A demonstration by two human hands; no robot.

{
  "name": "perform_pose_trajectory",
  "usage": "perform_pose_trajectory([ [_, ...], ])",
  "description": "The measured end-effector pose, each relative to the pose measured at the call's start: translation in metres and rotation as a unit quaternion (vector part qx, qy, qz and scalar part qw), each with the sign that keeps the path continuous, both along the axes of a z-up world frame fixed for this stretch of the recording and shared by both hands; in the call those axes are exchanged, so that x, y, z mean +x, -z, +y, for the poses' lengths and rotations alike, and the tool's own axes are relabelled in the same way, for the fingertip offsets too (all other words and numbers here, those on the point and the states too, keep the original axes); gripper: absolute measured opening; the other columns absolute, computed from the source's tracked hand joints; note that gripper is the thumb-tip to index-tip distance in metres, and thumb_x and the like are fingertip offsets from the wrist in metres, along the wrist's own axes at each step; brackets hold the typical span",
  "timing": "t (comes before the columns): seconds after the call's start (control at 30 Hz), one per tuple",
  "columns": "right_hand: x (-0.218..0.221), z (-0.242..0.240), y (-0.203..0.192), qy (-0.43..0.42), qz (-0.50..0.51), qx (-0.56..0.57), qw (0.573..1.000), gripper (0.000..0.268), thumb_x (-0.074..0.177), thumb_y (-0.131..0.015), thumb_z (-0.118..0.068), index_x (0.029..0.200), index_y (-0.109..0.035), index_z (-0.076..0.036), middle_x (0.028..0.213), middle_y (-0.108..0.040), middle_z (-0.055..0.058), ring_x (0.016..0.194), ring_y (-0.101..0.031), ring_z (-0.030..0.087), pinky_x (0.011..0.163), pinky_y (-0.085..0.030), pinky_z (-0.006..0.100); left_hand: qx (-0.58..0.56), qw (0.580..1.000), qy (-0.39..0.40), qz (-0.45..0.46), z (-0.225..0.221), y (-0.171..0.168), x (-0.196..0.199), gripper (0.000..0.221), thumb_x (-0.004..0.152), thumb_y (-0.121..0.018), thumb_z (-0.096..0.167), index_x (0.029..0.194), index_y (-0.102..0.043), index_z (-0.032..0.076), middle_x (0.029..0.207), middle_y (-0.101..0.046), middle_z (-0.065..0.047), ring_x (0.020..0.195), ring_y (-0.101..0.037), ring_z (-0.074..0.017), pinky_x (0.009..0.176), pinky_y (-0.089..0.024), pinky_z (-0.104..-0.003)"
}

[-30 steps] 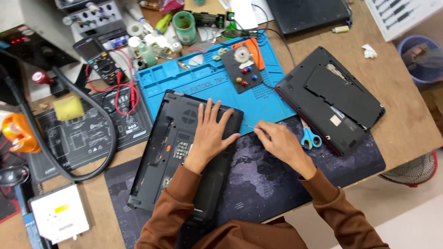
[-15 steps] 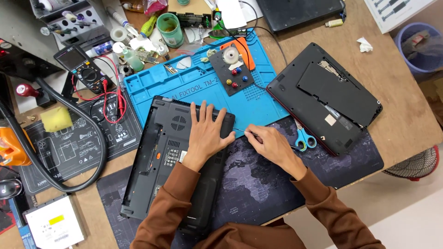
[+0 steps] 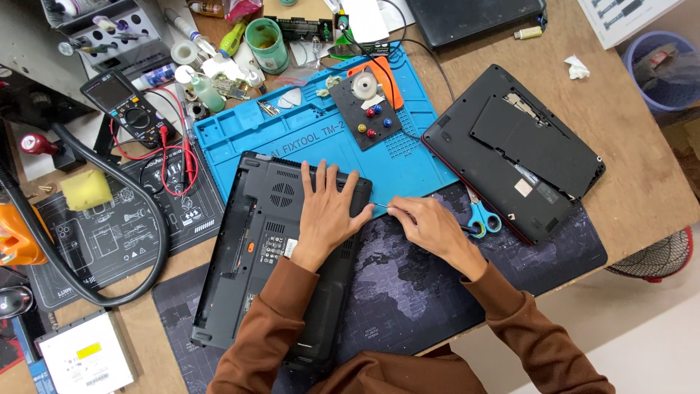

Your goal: Disassembling a laptop by removing screws from the casing and extracting an internal component

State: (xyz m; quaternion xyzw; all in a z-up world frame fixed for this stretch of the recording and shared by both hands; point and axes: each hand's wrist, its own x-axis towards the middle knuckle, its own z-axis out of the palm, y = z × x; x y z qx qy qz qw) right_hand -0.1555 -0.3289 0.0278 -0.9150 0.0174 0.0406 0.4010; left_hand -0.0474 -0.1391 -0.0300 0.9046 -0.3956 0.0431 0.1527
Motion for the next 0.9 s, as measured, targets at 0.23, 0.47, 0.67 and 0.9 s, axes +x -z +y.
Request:
perform_pose_trajectory([
  [0.23, 0.002, 0.0, 0.001, -0.006, -0.015, -0.006, 1.0, 0.016, 0.102, -0.056, -0.013, 0.094, -0.07, -0.011, 0.073, -0.07, 0.015, 0.069, -0.071, 0.034, 0.057, -0.054, 0.036, 0.002, 1.0, 0.002, -0.001, 0.0, -0.002, -0.001, 0.061, 0.09, -0.058, 0.058, 0.132, -0.056, 0.014, 0.124, -0.053, -0.025, 0.135, -0.043, -0.047, 0.119, -0.007, -0.072],
  [0.47, 0.003, -0.007, -0.004, 0.032, 0.034, -0.002, 0.999, 0.018, 0.102, -0.058, -0.019, 0.092, -0.072, -0.013, 0.058, -0.062, 0.009, 0.059, -0.063, 0.026, 0.058, -0.052, 0.037, 0.0, 1.0, 0.003, -0.002, 0.0, -0.004, 0.0, 0.07, 0.087, -0.059, 0.063, 0.134, -0.054, 0.012, 0.127, -0.051, -0.025, 0.137, -0.04, -0.0464, 0.12, -0.004, -0.071],
  [0.67, 0.006, -0.001, 0.009, 0.112, 0.034, 0.136, 0.984, 0.018, 0.099, -0.067, -0.026, 0.091, -0.071, -0.01, 0.055, -0.05, 0.002, 0.06, -0.053, 0.013, 0.058, -0.047, 0.035, -0.005, 1.0, 0.017, -0.001, 0.003, -0.013, -0.003, 0.086, 0.078, -0.066, 0.068, 0.14, -0.051, 0.01, 0.134, -0.049, -0.027, 0.141, -0.035, -0.0485, 0.12, -0.001, -0.071],
  [0.9, 0.028, 0.014, 0.038, 0.171, 0.097, 0.271, 0.942, 0.019, 0.089, -0.073, -0.021, 0.095, -0.075, -0.003, 0.048, -0.05, -0.006, 0.043, -0.033, 0.002, 0.039, -0.023, 0.021, 0.005, 1.0, 0.013, 0.0, 0.003, -0.012, -0.005, 0.091, 0.074, -0.075, 0.061, 0.142, -0.047, 0.008, 0.137, -0.048, -0.024, 0.143, -0.032, -0.0467, 0.122, 0.0, -0.071],
])
